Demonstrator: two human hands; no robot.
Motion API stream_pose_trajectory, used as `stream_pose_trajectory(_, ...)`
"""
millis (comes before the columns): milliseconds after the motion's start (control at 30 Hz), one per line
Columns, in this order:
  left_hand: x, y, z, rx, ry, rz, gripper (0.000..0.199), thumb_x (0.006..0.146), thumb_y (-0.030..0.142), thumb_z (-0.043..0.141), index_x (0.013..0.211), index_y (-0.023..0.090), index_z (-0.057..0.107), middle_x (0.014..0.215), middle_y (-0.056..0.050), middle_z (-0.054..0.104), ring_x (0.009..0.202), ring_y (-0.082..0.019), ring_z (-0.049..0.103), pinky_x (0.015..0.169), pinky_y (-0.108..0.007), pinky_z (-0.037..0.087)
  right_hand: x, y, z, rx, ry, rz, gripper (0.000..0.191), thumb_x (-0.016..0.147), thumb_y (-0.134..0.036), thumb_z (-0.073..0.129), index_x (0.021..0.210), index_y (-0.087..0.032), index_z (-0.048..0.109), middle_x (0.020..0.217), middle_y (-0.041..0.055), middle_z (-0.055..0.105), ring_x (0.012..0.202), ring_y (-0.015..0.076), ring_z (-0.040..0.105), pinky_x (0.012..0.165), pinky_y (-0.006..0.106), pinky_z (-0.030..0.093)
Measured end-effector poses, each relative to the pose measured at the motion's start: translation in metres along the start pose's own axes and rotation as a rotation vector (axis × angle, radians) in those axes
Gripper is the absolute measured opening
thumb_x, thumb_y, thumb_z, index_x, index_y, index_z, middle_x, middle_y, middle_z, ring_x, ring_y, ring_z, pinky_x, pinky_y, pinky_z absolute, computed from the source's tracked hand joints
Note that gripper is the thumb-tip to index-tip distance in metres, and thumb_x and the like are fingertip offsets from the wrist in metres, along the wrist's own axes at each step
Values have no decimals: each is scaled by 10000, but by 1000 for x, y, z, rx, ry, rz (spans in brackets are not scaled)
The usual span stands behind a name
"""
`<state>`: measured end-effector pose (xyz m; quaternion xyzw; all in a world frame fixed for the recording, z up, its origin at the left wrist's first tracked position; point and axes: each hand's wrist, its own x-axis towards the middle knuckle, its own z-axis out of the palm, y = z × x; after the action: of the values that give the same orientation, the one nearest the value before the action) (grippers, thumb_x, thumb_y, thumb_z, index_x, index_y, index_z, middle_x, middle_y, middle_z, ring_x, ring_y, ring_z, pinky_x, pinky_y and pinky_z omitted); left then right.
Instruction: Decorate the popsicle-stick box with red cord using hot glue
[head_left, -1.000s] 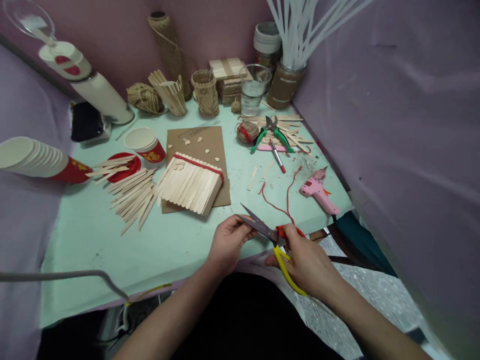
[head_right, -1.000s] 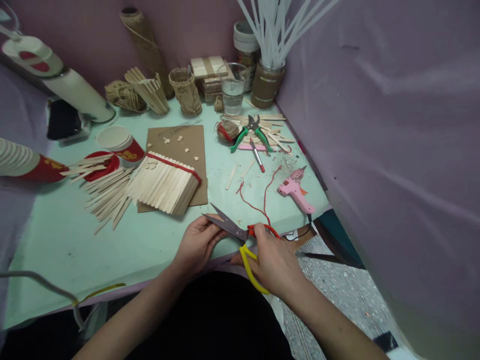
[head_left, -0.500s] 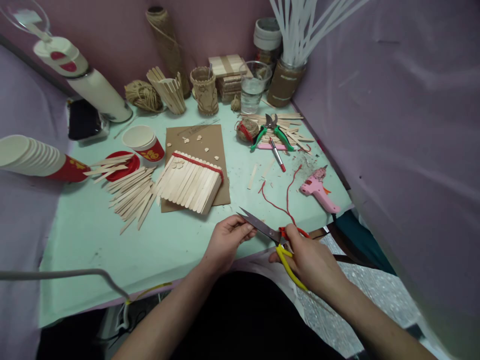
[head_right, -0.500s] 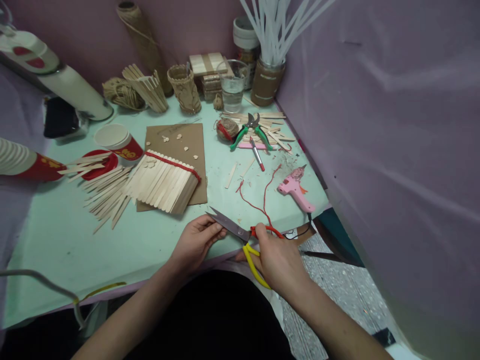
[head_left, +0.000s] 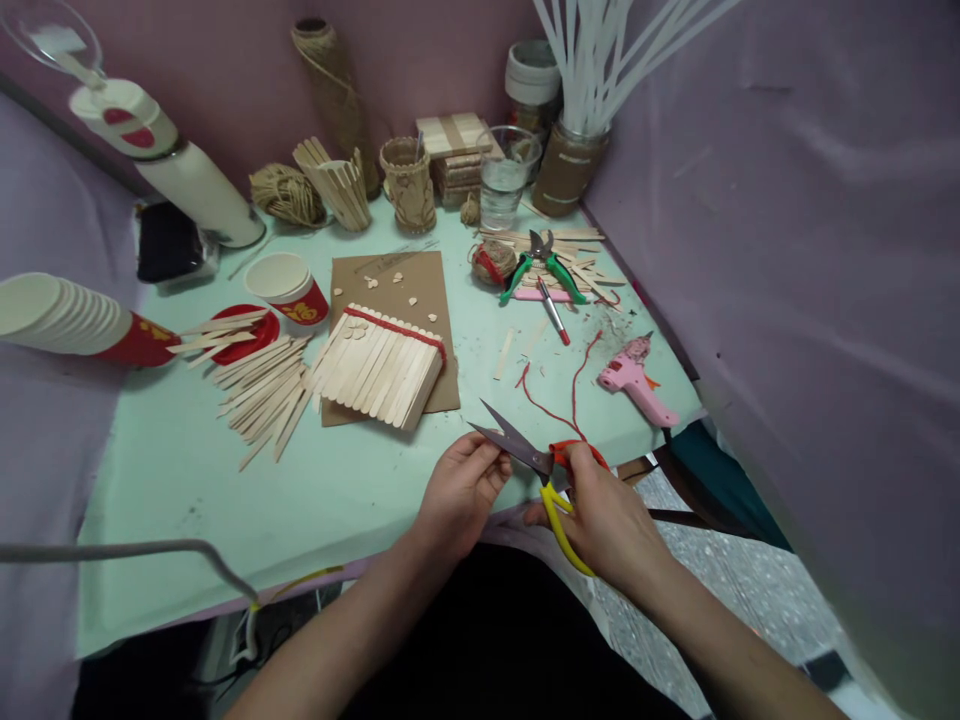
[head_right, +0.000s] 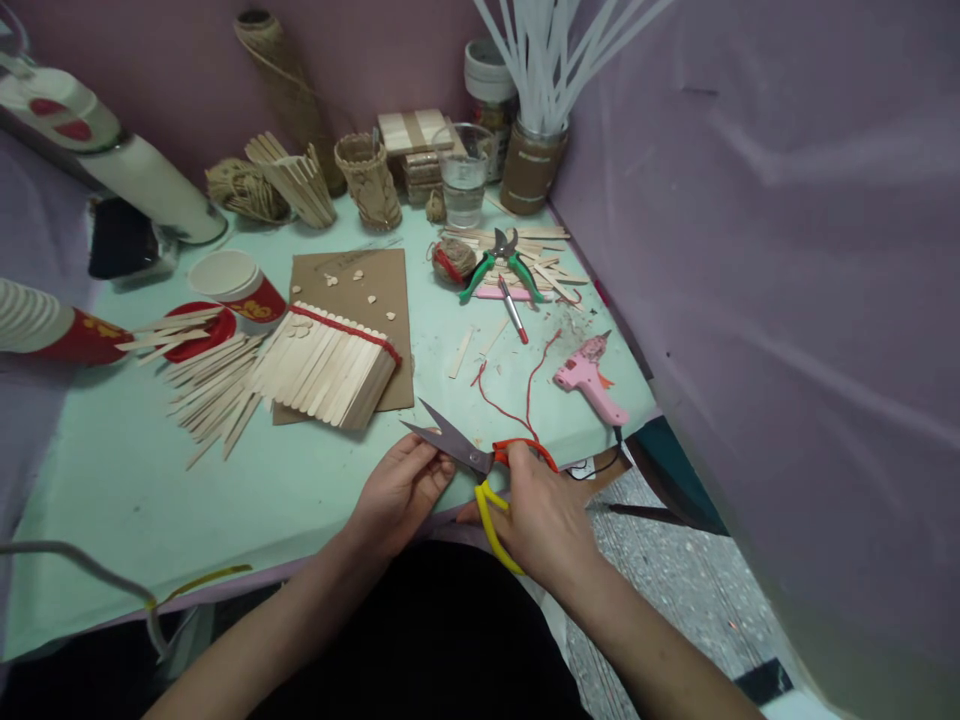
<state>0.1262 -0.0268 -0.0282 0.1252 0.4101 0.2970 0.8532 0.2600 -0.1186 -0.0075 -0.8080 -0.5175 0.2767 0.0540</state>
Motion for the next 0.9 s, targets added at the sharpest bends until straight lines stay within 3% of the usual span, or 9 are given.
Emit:
stream_pose_trajectory(500,1,-13,0,-21,25,103,252,665,261,833,777,148,637,767,10,618,676,-66,523,661,-191,429,0,-5,2,20,24,-29,312,833,-397,606,1005,-198,439,861,89,670,865,292,679,612,309,372)
stream_pose_trajectory(900,1,-14,0,-11,45,94,262,656,257,834,792,152,636,781,20,634,726,-74,556,715,-197,430,-1,-8,0,-38,-18,-25,284,860,-408,581,986,-200,434,863,94,695,835,306,688,600,314,350)
